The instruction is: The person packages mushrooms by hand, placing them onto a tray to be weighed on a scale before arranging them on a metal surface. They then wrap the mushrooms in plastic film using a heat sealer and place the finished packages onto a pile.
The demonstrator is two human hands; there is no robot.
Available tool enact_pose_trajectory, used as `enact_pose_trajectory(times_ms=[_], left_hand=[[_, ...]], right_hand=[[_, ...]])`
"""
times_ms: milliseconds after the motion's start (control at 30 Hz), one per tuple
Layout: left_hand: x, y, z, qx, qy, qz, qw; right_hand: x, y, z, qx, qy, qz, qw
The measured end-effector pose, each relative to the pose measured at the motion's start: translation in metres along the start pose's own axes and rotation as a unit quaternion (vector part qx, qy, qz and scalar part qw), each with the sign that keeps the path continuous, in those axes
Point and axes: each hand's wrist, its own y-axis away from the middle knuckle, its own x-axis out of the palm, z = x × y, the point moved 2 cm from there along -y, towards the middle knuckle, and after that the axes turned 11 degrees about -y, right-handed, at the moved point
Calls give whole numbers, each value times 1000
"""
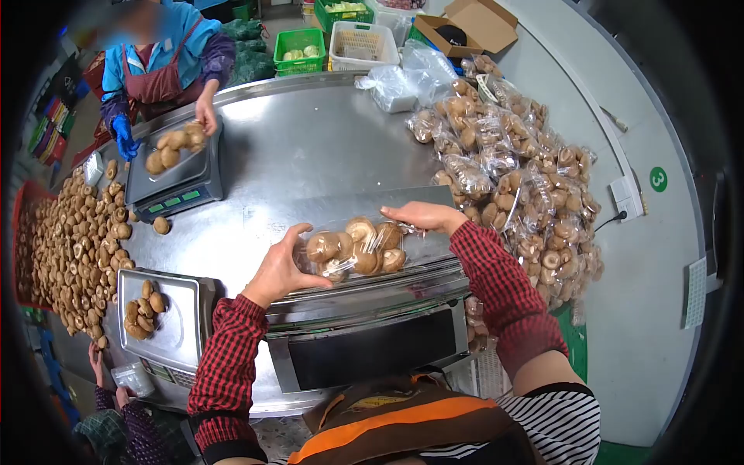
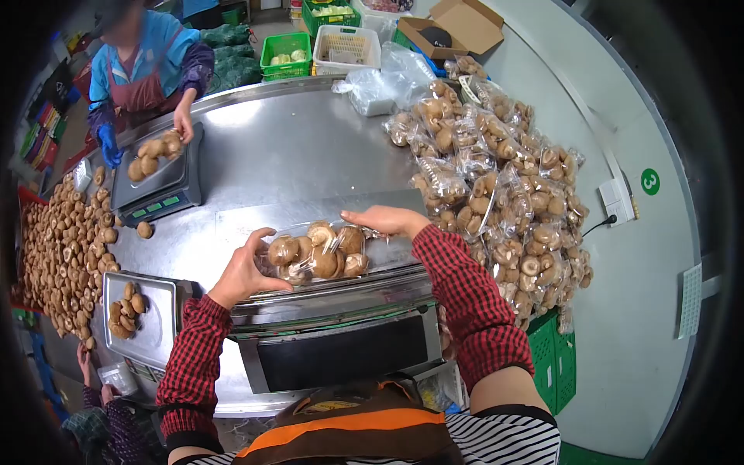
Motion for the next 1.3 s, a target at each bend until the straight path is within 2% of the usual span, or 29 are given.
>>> enact_pose_trajectory(times_ms=[67,100,133,167,200,233,267,300,333,367,433,467,500,567,633,700,733,767,833,867,900,967,1033,1100,1133,1167,1233,1267,1300], left_hand=[[9,2,24,1,19,-38,999],[6,4,16,1,37,-68,997],[-1,8,15,-48,53,-1,997],[0,12,25,-66,77,15,995],[1,16,34,-86,84,1,993],[5,18,41,-105,89,-13,990],[14,18,44,-104,89,-9,991],[19,18,48,-133,100,-64,984],[25,20,51,-161,110,-114,974],[30,23,43,-160,107,-104,976],[27,24,19,-182,94,-155,966],[28,34,6,-137,88,-204,965],[39,42,21,-143,110,-212,961],[39,76,-2,-188,142,-154,960],[40,108,-20,-216,199,-74,953],[54,129,-9,-242,160,-20,957],[66,136,0,-220,83,-37,971],[73,143,3,-193,7,-57,980],[89,152,-4,-192,8,-48,980],[101,157,-1,-173,126,-116,970],[110,163,-2,-155,243,-178,941],[132,173,-4,-128,183,-185,957],[141,174,1,-43,-78,-180,980],[148,158,16,-30,-235,-167,957],[159,148,20,39,-288,-196,937],[166,134,15,48,-287,-192,937],[182,118,-3,141,-309,-244,909],[189,116,-7,144,-316,-221,911],[191,117,-6,157,-316,-217,910]], right_hand=[[-3,15,-6,39,67,8,997],[-6,15,-21,39,72,10,997],[-7,13,-37,-52,55,-7,997],[-2,18,-41,-141,35,-23,989],[5,21,-48,-142,-48,-44,988],[16,22,-54,-139,-49,-45,988],[27,23,-56,-149,-164,-84,971],[36,21,-58,-160,-279,-124,939],[45,18,-60,-129,-369,-99,915],[52,24,-63,-126,-377,-106,912],[59,42,-55,-127,-424,-196,875],[63,67,-51,-125,-443,-184,869],[68,92,-50,-123,-449,-192,864],[91,137,-62,-96,-526,-129,835],[120,166,-87,-75,-537,-122,831],[148,189,-101,3,-537,-94,838],[163,192,-108,8,-518,-108,849],[177,189,-122,-8,-475,-170,863],[199,182,-135,-29,-392,-297,870],[208,187,-129,-48,-323,-385,863],[220,189,-138,-38,-332,-394,856],[236,197,-152,-85,-199,-513,831],[248,212,-177,-71,-205,-535,816],[251,217,-247,-8,-132,-616,777],[260,209,-271,-22,-122,-651,748],[269,196,-282,-12,-123,-679,724],[288,167,-285,82,-257,-684,678],[315,138,-301,-41,-509,-598,617],[341,115,-311,-171,-713,-460,501]])
